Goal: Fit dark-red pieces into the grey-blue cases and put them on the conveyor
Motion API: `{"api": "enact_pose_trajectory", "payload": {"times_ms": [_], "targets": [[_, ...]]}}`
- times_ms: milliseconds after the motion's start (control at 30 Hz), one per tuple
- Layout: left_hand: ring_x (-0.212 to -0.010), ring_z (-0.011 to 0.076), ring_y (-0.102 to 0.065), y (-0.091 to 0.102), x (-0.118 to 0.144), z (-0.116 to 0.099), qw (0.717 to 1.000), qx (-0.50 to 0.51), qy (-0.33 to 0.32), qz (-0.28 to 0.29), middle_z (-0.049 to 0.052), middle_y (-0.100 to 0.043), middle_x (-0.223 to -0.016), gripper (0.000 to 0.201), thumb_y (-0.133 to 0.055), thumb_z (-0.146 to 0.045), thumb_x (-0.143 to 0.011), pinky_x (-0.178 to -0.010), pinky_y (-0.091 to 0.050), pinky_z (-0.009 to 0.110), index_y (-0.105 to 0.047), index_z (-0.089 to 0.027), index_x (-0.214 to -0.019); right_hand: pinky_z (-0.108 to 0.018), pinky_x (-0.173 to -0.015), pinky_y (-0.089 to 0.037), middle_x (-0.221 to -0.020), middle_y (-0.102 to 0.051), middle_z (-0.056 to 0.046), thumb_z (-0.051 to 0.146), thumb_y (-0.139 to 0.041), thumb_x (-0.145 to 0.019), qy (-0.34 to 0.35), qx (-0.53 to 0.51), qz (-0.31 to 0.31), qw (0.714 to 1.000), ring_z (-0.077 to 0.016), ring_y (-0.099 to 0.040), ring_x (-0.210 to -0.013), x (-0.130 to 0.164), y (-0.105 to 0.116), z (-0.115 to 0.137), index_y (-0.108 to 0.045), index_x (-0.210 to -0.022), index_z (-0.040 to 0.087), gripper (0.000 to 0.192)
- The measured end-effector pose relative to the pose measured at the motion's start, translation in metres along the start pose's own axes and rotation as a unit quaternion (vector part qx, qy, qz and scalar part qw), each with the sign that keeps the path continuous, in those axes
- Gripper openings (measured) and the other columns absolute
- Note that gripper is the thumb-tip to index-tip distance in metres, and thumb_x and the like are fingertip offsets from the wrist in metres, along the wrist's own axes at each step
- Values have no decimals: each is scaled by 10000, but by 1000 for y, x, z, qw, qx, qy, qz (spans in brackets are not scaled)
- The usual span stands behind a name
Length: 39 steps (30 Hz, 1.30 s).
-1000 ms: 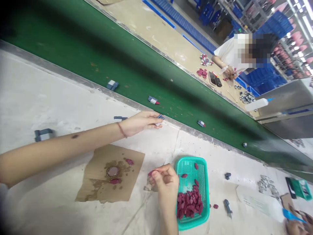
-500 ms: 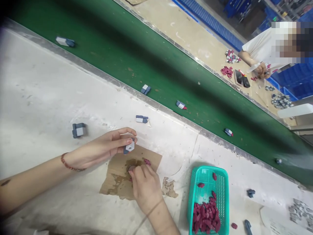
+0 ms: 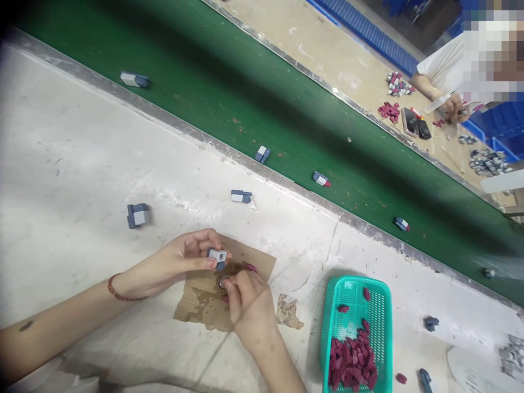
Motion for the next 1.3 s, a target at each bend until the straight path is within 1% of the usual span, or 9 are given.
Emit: {"api": "enact_pose_trajectory", "payload": {"times_ms": [67,133,200,267,433,633,967,1167,1300], "targets": [[-827,167,-693,1,1,-3,999,-28,-36,-18,43,-760,-900,286,-859,-232,-658,-711,-547,230,-667,-180,-864,-237,-469,-423,-567,-584,24,359,-568,-914,-84,-140,-39,986,-130,-530,-487,0,10,-19,-568,-708,214,252],[-821,172,-704,0,4,-3,997,-45,-62,-27,61,-764,-956,277,-842,-229,-680,-700,-567,240,-688,-177,-905,-223,-412,-393,-500,-548,48,462,-629,-866,-136,-268,-89,950,-108,-485,-408,2,18,-32,-556,-697,211,311],[-836,181,-714,-5,6,0,995,-44,-85,-22,72,-764,-972,230,-827,-229,-699,-714,-585,252,-698,-172,-881,-214,-384,-373,-465,-522,63,521,-675,-819,-148,-346,-121,919,-97,-460,-372,3,22,-37,-542,-687,212,362],[-875,189,-718,-9,8,2,993,-34,-114,-14,69,-762,-956,193,-821,-222,-706,-714,-593,243,-699,-174,-848,-211,-378,-375,-466,-528,65,525,-708,-793,-145,-378,-133,905,-95,-465,-366,3,21,-37,-538,-683,212,372],[-904,192,-706,-11,11,3,985,-30,-168,-6,59,-737,-906,164,-816,-220,-719,-687,-592,225,-693,-181,-820,-220,-404,-429,-476,-538,73,476,-712,-810,-127,-391,-144,900,-92,-481,-364,1,16,-32,-534,-694,210,340],[-897,216,-691,-10,12,6,987,-62,-144,-19,74,-723,-896,176,-819,-265,-719,-820,-573,323,-694,-182,-811,-225,-410,-452,-473,-569,60,489,-696,-815,-126,-376,-135,908,-99,-504,-371,-1,11,-29,-513,-688,216,353],[-813,244,-698,-8,12,3,975,-154,-144,-64,92,-740,-853,141,-814,-301,-684,-765,-585,349,-734,-197,-736,-234,-434,-480,-530,-553,38,543,-679,-793,-140,-313,-136,929,-109,-525,-438,3,9,-29,-558,-700,211,366],[-813,248,-707,-17,17,-17,950,-250,-181,-37,82,-763,-857,69,-769,-281,-728,-768,-575,349,-754,-219,-755,-228,-444,-475,-568,-581,27,524,-666,-810,-135,-326,-133,926,-117,-550,-473,8,8,-29,-569,-730,208,341],[-789,244,-701,-45,10,-45,912,-359,-197,29,69,-769,-848,92,-726,-286,-770,-750,-556,330,-770,-224,-822,-236,-481,-482,-568,-585,26,514,-616,-858,-120,-306,-159,931,-120,-556,-492,7,23,-27,-603,-787,198,324]]}}
Point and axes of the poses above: each hand's wrist, its own x-axis away from the middle knuckle, its own y-axis out of the back of the hand, z = x × y, the point moved 10 cm from there along -x, towards the middle knuckle
